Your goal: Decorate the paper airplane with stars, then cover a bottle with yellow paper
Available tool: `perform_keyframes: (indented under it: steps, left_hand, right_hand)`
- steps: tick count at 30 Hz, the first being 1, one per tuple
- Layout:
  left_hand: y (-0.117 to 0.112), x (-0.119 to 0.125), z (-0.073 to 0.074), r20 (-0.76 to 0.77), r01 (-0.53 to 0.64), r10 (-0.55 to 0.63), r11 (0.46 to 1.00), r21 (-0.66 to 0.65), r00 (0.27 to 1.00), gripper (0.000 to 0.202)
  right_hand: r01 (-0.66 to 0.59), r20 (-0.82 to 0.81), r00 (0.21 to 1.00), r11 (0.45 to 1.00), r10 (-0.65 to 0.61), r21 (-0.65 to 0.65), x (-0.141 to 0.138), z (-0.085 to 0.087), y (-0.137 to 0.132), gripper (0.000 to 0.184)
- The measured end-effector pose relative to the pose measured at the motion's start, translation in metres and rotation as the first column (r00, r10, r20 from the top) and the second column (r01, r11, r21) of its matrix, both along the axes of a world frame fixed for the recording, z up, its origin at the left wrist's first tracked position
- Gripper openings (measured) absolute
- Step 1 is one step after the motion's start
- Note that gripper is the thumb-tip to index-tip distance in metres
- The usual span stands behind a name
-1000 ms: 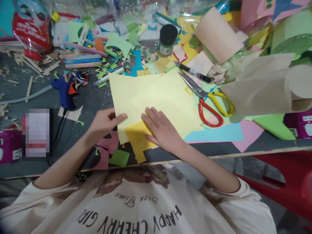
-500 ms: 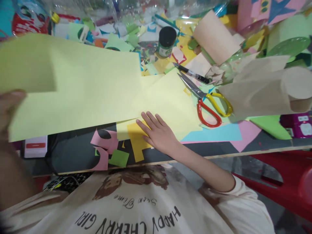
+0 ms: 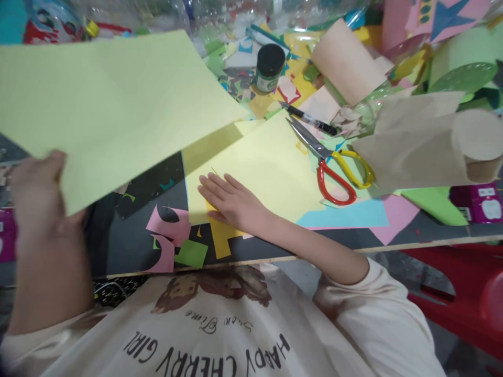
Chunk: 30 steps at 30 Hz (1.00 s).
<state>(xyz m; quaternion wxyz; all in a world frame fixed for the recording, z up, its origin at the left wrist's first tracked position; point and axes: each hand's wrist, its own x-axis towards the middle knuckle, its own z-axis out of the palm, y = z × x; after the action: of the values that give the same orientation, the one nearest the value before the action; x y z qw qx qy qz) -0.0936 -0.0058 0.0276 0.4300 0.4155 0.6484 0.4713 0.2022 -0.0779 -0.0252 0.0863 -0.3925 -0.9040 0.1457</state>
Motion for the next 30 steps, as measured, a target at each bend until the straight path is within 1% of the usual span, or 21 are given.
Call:
perform_keyframes:
  steps: [1, 2, 3, 4, 6, 7, 8, 9, 11, 13, 15, 17, 18, 20, 21, 23, 26, 28, 30]
  left_hand:
    - [0.0, 0.011, -0.002, 0.041, -0.069, 0.069, 0.998, -0.001, 0.997, 0.017]
    - [-0.001, 0.023, -0.006, 0.082, -0.067, 0.07, 0.997, -0.046, 0.994, 0.018]
    - [-0.002, 0.037, -0.011, 0.13, -0.064, 0.072, 0.996, -0.061, 0.989, 0.019]
    - [-0.003, 0.049, -0.015, 0.185, -0.027, 0.044, 0.995, -0.092, 0.982, 0.019]
    - [-0.004, 0.068, -0.022, 0.317, 0.168, -0.121, 0.978, -0.124, 0.941, 0.018]
    - [-0.005, 0.074, -0.023, 0.376, 0.237, -0.174, 0.963, -0.13, 0.91, 0.024]
    - [-0.007, 0.078, -0.024, 0.425, 0.282, -0.202, 0.95, -0.134, 0.882, 0.029]
    - [-0.009, 0.08, -0.024, 0.46, 0.287, -0.198, 0.948, -0.133, 0.865, 0.031]
    - [-0.015, 0.081, -0.024, 0.495, 0.224, -0.123, 0.963, -0.149, 0.86, 0.027]
    - [-0.023, 0.081, -0.024, 0.505, 0.174, -0.053, 0.965, -0.196, 0.862, 0.019]
    - [-0.029, 0.081, -0.025, 0.501, 0.189, -0.042, 0.951, -0.246, 0.865, 0.012]
    - [-0.032, 0.082, -0.024, 0.477, 0.201, -0.051, 0.942, -0.269, 0.878, 0.025]
    - [-0.031, 0.083, -0.024, 0.455, 0.194, -0.051, 0.942, -0.275, 0.889, 0.031]
    - [-0.028, 0.083, -0.022, 0.409, 0.197, -0.064, 0.936, -0.293, 0.91, 0.034]
    - [-0.025, 0.083, -0.021, 0.39, 0.222, -0.093, 0.928, -0.3, 0.916, 0.034]
    - [-0.02, 0.082, -0.021, 0.345, 0.305, -0.199, 0.907, -0.289, 0.917, 0.031]
    - [-0.017, 0.082, -0.025, 0.24, 0.42, -0.365, 0.875, -0.241, 0.899, 0.028]
    - [-0.018, 0.084, -0.03, 0.224, 0.459, -0.411, 0.856, -0.236, 0.883, 0.032]
    - [-0.02, 0.088, -0.037, 0.261, 0.472, -0.409, 0.842, -0.26, 0.874, 0.04]
  right_hand:
    - [-0.013, -0.002, 1.0, 1.0, 0.013, -0.003, -0.004, 0.001, 0.004, 0.05]
    - [-0.013, 0.0, 1.0, 1.0, 0.013, -0.013, -0.007, 0.002, 0.007, 0.049]
    - [-0.002, 0.01, 1.0, 0.999, 0.002, -0.032, -0.008, 0.003, 0.01, 0.046]
    - [0.016, 0.024, 1.0, 0.998, -0.014, -0.054, -0.007, 0.004, 0.012, 0.043]
    - [0.06, 0.048, 0.997, 0.995, -0.056, -0.081, 0.0, 0.005, 0.013, 0.04]
    - [0.083, 0.051, 0.996, 0.993, -0.079, -0.079, 0.004, 0.005, 0.013, 0.041]
    - [0.108, 0.046, 0.993, 0.992, -0.105, -0.065, 0.01, 0.005, 0.012, 0.041]
    - [0.137, 0.033, 0.99, 0.99, -0.135, -0.045, 0.015, 0.004, 0.012, 0.041]
    - [0.209, -0.002, 0.978, 0.978, -0.209, -0.008, 0.022, 0.002, 0.011, 0.037]
    - [0.285, -0.039, 0.958, 0.959, -0.284, 0.014, 0.024, 0.0, 0.012, 0.034]
    - [0.345, -0.08, 0.936, 0.938, -0.342, 0.033, 0.024, 0.0, 0.013, 0.044]
    - [0.394, -0.119, 0.914, 0.918, -0.387, 0.042, 0.023, 0.002, 0.015, 0.053]
    - [0.419, -0.128, 0.902, 0.908, -0.411, 0.033, 0.023, 0.004, 0.015, 0.056]
    - [0.466, -0.121, 0.877, 0.885, -0.465, -0.022, 0.025, 0.008, 0.017, 0.055]
    - [0.484, -0.112, 0.866, 0.873, -0.488, -0.062, 0.027, 0.01, 0.018, 0.053]
    - [0.506, -0.113, 0.846, 0.851, -0.522, -0.144, 0.029, 0.013, 0.019, 0.049]
    - [0.502, -0.183, 0.822, 0.837, -0.54, -0.218, 0.032, 0.017, 0.021, 0.04]
    - [0.489, -0.224, 0.812, 0.837, -0.54, -0.245, 0.033, 0.019, 0.023, 0.034]
    - [0.477, -0.239, 0.808, 0.835, -0.539, -0.273, 0.034, 0.021, 0.024, 0.03]
